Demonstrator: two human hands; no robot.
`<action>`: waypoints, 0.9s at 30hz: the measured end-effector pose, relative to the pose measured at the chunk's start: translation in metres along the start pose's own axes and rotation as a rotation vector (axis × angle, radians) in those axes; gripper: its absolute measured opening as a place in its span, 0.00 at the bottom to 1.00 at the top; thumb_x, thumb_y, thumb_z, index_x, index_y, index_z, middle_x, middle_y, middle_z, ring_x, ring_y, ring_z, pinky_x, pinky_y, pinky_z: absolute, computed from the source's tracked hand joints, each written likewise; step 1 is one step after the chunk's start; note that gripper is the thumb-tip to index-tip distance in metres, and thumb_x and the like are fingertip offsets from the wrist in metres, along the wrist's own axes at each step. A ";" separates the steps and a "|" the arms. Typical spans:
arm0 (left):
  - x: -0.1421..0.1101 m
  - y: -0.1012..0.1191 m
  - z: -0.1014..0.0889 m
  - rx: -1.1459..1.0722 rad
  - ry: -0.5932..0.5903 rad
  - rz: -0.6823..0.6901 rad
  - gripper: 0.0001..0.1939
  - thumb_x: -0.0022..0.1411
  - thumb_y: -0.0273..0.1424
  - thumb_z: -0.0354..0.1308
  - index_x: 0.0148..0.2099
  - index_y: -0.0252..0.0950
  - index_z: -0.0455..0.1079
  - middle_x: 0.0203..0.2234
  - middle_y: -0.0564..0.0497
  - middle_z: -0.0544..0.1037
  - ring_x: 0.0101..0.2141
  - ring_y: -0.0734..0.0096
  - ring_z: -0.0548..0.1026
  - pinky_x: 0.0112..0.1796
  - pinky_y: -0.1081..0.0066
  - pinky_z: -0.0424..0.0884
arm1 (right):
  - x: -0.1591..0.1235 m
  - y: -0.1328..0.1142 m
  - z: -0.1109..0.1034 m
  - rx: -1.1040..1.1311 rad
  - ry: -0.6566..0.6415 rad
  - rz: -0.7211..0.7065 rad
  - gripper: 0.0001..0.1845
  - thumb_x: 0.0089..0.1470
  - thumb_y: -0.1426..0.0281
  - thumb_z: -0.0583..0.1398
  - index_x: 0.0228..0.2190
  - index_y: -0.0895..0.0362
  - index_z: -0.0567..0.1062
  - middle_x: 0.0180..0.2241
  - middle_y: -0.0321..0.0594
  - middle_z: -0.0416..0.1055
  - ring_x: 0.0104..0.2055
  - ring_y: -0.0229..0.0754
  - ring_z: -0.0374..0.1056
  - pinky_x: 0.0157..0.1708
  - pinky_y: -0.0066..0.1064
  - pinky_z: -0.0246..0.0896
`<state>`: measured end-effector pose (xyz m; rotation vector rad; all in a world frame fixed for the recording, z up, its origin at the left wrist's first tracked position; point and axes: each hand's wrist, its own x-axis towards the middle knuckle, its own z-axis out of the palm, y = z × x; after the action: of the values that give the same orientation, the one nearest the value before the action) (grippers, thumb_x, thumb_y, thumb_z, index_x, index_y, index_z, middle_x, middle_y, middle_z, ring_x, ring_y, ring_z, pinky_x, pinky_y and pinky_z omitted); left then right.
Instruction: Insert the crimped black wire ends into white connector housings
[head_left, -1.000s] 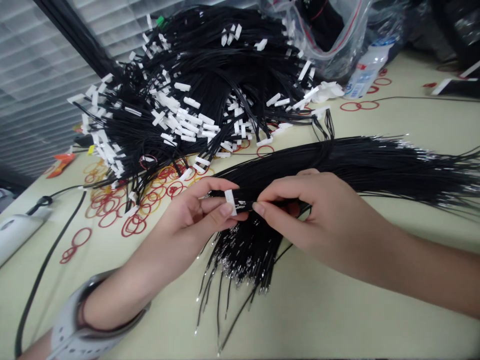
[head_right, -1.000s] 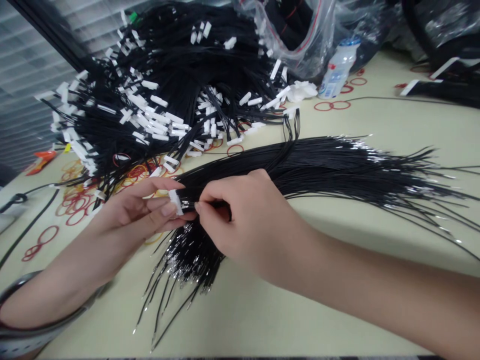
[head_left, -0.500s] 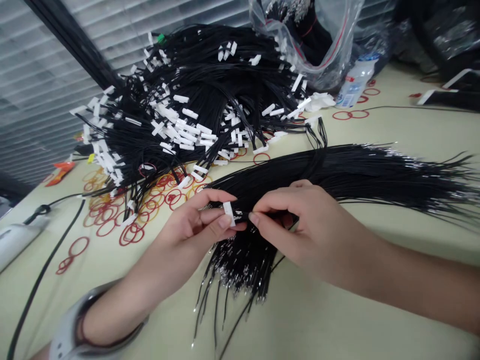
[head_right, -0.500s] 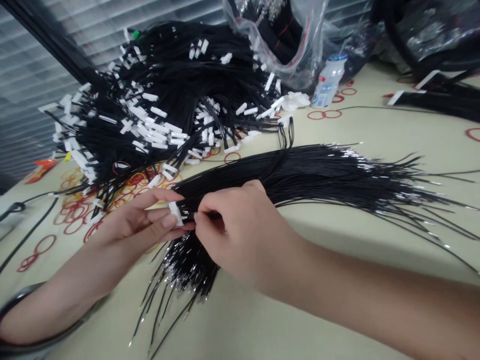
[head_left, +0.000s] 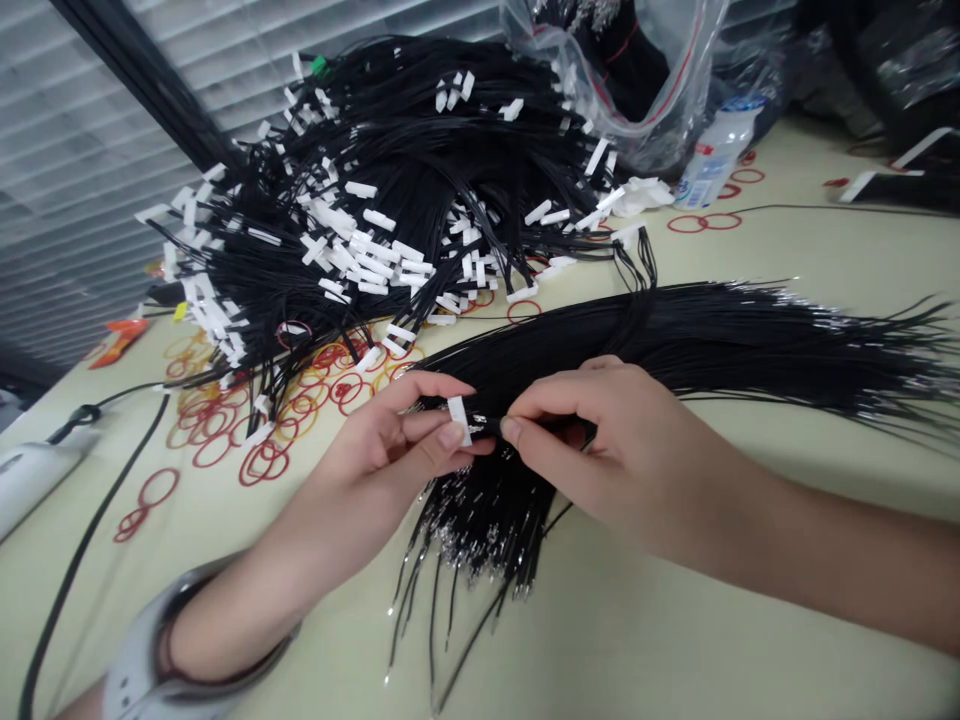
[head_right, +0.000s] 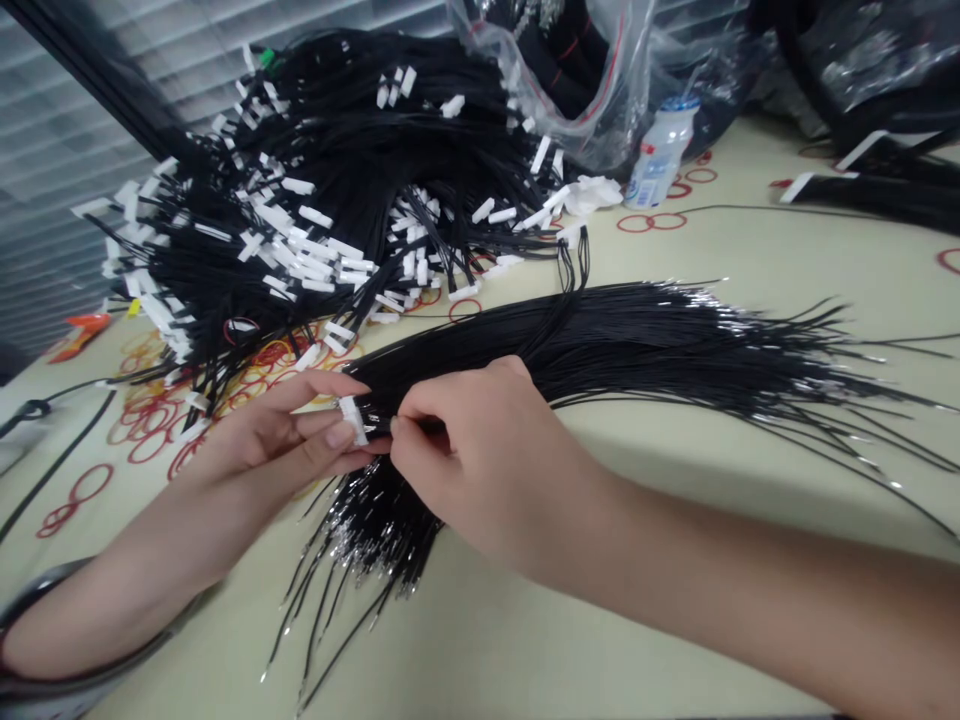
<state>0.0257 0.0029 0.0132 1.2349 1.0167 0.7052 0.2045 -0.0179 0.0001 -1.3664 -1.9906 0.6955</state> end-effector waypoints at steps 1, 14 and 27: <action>0.000 0.000 0.000 -0.003 0.002 0.000 0.09 0.60 0.23 0.55 0.43 0.38 0.65 0.26 0.57 0.77 0.33 0.77 0.78 0.39 0.78 0.73 | 0.000 0.000 0.000 0.000 -0.001 0.003 0.14 0.53 0.73 0.53 0.22 0.54 0.74 0.15 0.27 0.63 0.19 0.29 0.54 0.27 0.28 0.47; -0.001 0.000 0.001 -0.022 -0.005 -0.014 0.08 0.61 0.23 0.55 0.42 0.39 0.66 0.23 0.59 0.75 0.32 0.79 0.78 0.40 0.78 0.73 | -0.003 -0.002 0.001 0.009 0.035 0.007 0.13 0.53 0.73 0.53 0.22 0.55 0.73 0.15 0.28 0.63 0.19 0.31 0.54 0.29 0.30 0.47; -0.003 0.003 0.007 -0.007 0.012 -0.049 0.08 0.60 0.22 0.55 0.41 0.38 0.65 0.25 0.58 0.78 0.32 0.78 0.78 0.37 0.81 0.73 | -0.004 -0.003 0.007 -0.012 0.099 0.048 0.11 0.52 0.73 0.54 0.20 0.56 0.70 0.13 0.26 0.62 0.19 0.31 0.54 0.31 0.30 0.47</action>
<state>0.0312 -0.0021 0.0174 1.1973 1.0506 0.6783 0.1982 -0.0235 -0.0030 -1.4321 -1.8929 0.6260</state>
